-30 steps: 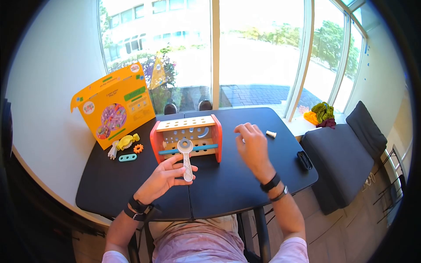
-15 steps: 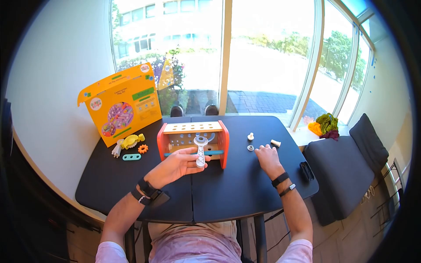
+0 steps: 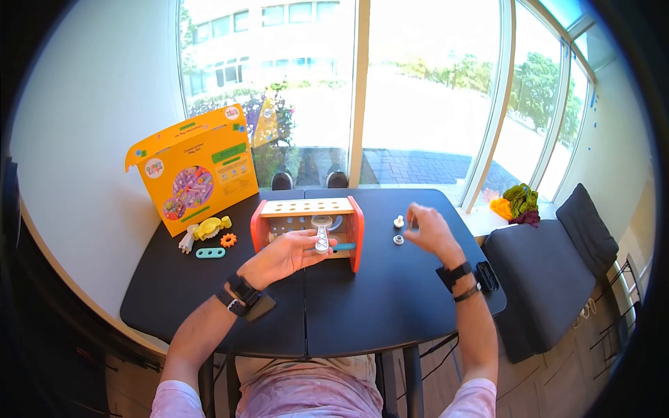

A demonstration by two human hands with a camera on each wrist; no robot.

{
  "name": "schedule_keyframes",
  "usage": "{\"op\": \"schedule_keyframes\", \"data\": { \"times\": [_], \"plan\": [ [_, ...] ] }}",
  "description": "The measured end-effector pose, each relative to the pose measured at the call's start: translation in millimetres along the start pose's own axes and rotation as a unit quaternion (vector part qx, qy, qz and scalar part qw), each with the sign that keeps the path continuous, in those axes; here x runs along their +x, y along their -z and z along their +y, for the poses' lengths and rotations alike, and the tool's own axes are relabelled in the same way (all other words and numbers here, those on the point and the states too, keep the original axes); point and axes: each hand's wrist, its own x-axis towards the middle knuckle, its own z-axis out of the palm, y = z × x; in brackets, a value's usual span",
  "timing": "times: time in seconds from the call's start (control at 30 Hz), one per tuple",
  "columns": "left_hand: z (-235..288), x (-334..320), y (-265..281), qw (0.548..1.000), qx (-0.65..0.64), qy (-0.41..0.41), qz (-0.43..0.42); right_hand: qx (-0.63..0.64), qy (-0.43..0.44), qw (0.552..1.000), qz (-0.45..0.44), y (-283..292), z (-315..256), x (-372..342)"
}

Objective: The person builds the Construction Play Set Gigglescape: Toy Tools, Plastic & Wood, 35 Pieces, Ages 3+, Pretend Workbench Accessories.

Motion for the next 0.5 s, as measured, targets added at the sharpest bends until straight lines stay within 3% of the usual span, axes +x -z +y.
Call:
{"op": "schedule_keyframes", "data": {
  "times": [0.17, 0.27, 0.37, 0.5],
  "plan": [
    [3, 11, 10, 1.000, 0.005, 0.002, -0.003, 0.145, 0.034, 0.987, 0.061, 33, -42, 54],
    [4, 18, 12, 1.000, -0.004, 0.001, -0.006, 0.338, 0.055, 0.938, 0.044, 27, -64, 90],
    [7, 25, 12, 1.000, -0.015, 0.006, 0.002, 0.500, 0.042, 0.864, -0.035, 5, -86, 114],
    [9, 33, 10, 1.000, -0.013, 0.008, 0.017, 0.536, 0.051, 0.836, -0.106, -45, -91, 140]
  ]
}}
